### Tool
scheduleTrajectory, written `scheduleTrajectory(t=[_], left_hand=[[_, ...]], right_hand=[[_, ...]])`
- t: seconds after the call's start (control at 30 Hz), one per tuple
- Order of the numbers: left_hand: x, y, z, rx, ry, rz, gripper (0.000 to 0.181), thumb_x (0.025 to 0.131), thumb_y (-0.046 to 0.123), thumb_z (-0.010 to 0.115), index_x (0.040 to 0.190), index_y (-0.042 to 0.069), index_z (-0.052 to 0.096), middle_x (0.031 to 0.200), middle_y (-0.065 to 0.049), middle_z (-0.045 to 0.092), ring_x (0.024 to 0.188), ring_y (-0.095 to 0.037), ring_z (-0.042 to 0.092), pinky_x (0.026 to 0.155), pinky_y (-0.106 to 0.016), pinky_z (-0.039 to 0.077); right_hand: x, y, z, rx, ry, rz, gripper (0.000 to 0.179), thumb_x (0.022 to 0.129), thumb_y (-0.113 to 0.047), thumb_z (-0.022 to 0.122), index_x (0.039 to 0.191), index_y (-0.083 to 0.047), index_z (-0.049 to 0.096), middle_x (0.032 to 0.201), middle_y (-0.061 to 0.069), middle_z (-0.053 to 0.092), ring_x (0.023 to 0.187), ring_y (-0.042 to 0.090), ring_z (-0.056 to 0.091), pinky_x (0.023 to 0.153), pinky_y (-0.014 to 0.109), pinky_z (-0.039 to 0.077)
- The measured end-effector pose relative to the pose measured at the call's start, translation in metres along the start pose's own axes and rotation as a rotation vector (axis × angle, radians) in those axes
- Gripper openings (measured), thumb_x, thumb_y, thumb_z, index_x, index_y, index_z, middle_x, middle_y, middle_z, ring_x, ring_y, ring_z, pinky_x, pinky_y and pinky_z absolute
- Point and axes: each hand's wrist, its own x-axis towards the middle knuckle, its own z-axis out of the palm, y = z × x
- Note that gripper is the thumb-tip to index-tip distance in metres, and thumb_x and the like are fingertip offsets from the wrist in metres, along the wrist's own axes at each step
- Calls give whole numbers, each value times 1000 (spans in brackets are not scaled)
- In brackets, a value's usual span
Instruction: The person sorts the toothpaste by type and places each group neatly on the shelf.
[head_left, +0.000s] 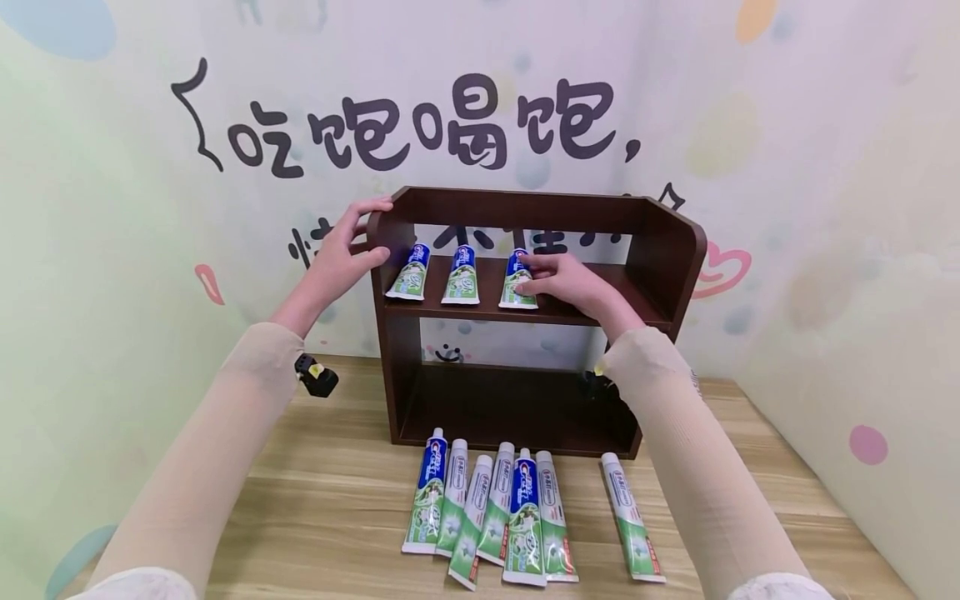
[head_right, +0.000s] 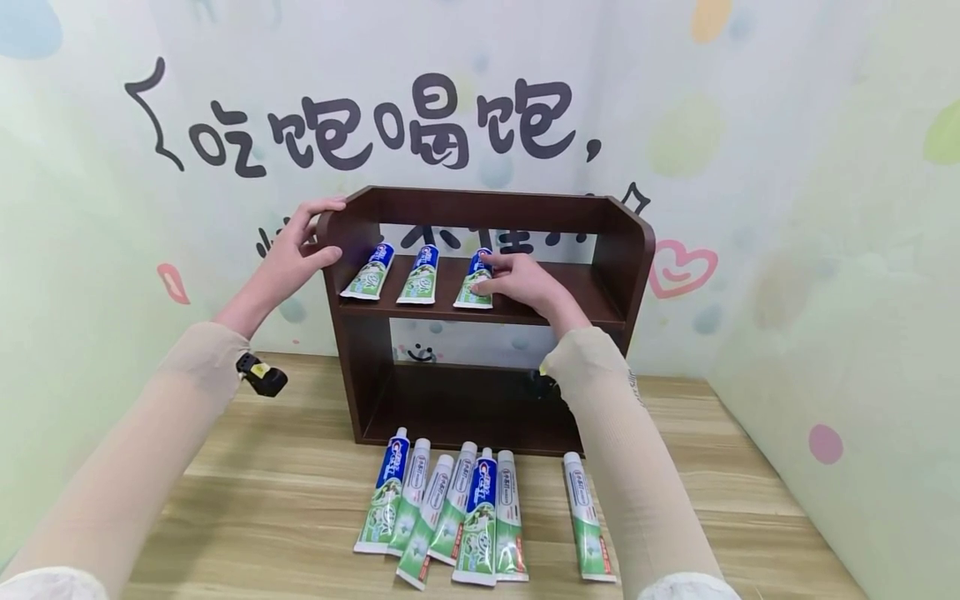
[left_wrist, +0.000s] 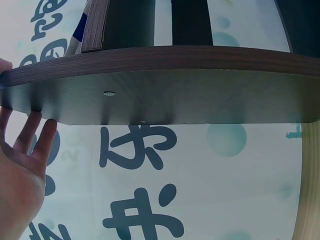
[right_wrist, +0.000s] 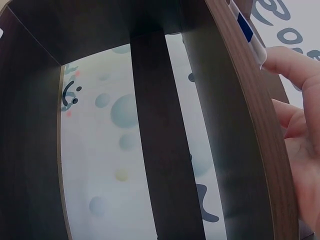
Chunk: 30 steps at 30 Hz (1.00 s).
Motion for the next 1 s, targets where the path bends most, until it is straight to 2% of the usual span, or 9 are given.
scheduleTrajectory(t=[0.3,1.0], left_hand=[[-1,0,0,-11,2,5,53,92,1,55,143,6,42,161,-8,32,140,-37,41,112,-56,37],[-1,0,0,-4,-5,-4,53,92,1,55,144,7,41,160,-7,32,139,-37,42,111,-57,39]], right_hand=[[0,-2,2,16,0,-9,70,89,-29,71,152,-21,41,150,11,49,129,27,50,116,46,36],[-1,0,2,28,10,-13,69,89,-30,70,151,-21,42,151,12,47,131,28,48,117,47,34]])
